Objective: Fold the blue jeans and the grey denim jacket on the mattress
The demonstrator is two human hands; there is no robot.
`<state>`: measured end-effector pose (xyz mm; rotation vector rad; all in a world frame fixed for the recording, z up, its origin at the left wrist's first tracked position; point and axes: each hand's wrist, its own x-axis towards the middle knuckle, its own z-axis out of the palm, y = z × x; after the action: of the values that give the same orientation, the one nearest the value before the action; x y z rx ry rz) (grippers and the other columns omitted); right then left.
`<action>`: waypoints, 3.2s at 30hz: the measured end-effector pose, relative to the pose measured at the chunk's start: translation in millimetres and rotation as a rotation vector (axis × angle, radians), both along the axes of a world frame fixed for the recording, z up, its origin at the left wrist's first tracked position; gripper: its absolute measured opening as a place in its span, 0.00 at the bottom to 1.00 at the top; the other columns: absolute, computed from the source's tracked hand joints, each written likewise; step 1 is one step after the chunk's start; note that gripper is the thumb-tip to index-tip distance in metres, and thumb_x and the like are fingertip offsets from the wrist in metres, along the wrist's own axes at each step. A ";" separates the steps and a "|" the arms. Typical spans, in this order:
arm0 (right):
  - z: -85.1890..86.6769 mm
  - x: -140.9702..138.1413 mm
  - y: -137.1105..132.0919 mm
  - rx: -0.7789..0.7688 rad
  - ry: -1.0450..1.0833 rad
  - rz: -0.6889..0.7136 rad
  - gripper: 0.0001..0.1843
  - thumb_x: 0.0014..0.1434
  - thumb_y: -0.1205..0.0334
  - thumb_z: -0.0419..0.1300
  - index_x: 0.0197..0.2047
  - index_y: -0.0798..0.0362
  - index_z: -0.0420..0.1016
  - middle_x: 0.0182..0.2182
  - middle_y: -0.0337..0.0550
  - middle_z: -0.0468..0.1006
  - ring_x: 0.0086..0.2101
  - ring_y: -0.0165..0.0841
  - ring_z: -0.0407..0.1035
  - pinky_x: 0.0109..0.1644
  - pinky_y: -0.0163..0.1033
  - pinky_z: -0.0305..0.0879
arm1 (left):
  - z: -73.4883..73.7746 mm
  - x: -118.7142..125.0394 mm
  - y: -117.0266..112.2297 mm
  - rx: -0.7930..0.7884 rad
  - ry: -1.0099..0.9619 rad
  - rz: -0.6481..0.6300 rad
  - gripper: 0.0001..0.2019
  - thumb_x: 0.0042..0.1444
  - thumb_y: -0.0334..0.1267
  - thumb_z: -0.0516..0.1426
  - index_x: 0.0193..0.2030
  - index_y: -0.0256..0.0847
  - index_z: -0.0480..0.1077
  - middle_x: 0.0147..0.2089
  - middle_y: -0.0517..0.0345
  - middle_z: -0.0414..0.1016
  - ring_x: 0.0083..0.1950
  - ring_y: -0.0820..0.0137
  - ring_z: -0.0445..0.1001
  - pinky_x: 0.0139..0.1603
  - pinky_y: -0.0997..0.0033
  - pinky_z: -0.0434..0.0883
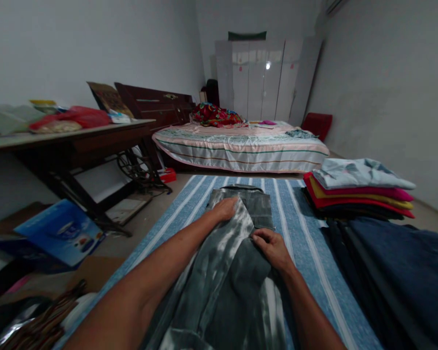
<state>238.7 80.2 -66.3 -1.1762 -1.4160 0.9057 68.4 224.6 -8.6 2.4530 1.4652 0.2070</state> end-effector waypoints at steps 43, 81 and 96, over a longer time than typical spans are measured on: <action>-30.8 10.9 8.2 0.075 -0.104 -0.045 0.12 0.48 0.55 0.59 0.32 0.52 0.76 0.29 0.40 0.77 0.32 0.34 0.70 0.39 0.40 0.65 | 26.1 -115.3 -282.4 -0.705 -0.886 0.832 0.25 0.36 0.38 0.64 0.44 0.38 0.65 0.27 0.66 0.69 0.25 0.74 0.69 0.22 0.76 0.61; -4.1 -54.4 -12.9 0.059 -1.035 0.052 0.36 0.65 0.43 0.43 0.66 0.61 0.55 0.65 0.60 0.53 0.65 0.49 0.42 0.64 0.54 0.43 | 6.7 -49.2 -204.4 -0.052 0.018 0.108 0.22 0.57 0.47 0.52 0.55 0.38 0.68 0.59 0.40 0.67 0.62 0.50 0.63 0.64 0.47 0.54; -0.1 -53.7 -13.5 0.037 -1.017 0.077 0.32 0.65 0.50 0.44 0.67 0.61 0.54 0.66 0.58 0.51 0.65 0.48 0.42 0.65 0.53 0.42 | -33.5 -38.7 -155.7 -0.086 -0.012 0.099 0.33 0.62 0.54 0.43 0.68 0.34 0.49 0.72 0.41 0.44 0.72 0.58 0.40 0.68 0.51 0.45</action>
<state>185.1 66.7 -66.4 -1.6589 -2.2631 0.2834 29.7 68.9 -42.0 2.3112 1.5581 0.1749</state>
